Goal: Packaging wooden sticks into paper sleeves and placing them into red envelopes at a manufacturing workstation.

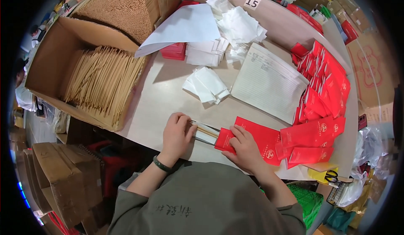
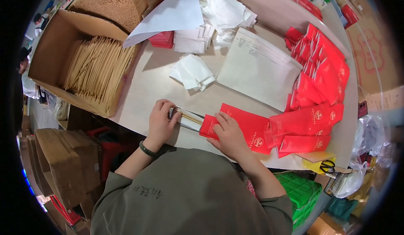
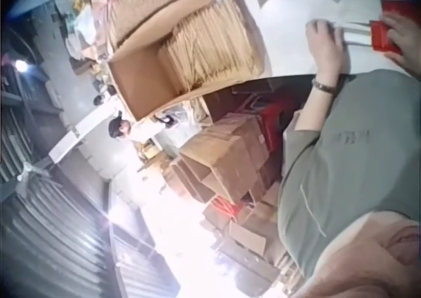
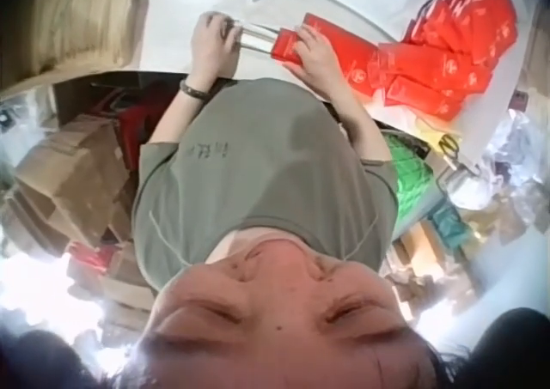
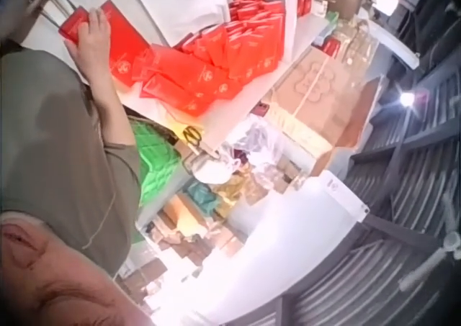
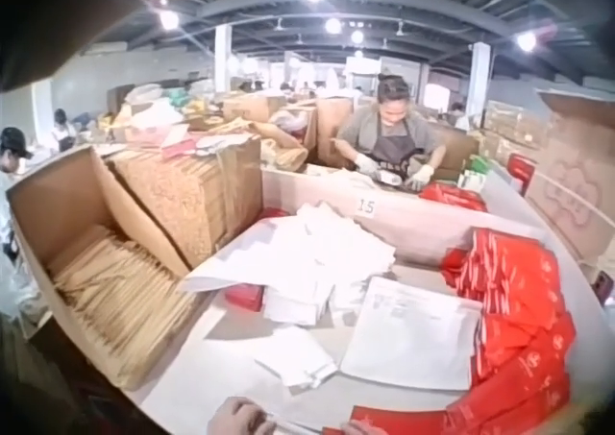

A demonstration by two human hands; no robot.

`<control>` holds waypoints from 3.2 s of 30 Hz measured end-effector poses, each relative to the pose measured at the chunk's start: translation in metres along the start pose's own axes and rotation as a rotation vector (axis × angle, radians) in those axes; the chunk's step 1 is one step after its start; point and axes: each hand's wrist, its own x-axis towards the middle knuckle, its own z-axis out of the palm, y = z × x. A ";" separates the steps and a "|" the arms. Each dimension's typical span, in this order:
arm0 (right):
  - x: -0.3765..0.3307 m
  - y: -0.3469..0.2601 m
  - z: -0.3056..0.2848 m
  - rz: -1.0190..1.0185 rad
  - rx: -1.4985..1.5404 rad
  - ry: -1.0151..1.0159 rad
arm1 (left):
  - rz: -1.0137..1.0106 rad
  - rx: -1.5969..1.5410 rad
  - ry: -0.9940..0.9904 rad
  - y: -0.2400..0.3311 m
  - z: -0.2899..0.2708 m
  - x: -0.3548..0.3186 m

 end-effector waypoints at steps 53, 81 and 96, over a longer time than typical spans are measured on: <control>0.036 -0.040 0.041 0.273 -0.004 -0.034 | -0.106 0.225 -0.298 -0.023 -0.066 -0.044; -0.096 0.215 -0.214 0.532 -0.561 0.390 | -0.222 -0.994 -0.701 0.125 0.153 0.113; -0.164 0.242 -0.232 0.863 -0.559 -0.195 | 0.045 -0.819 -0.754 0.271 0.299 0.112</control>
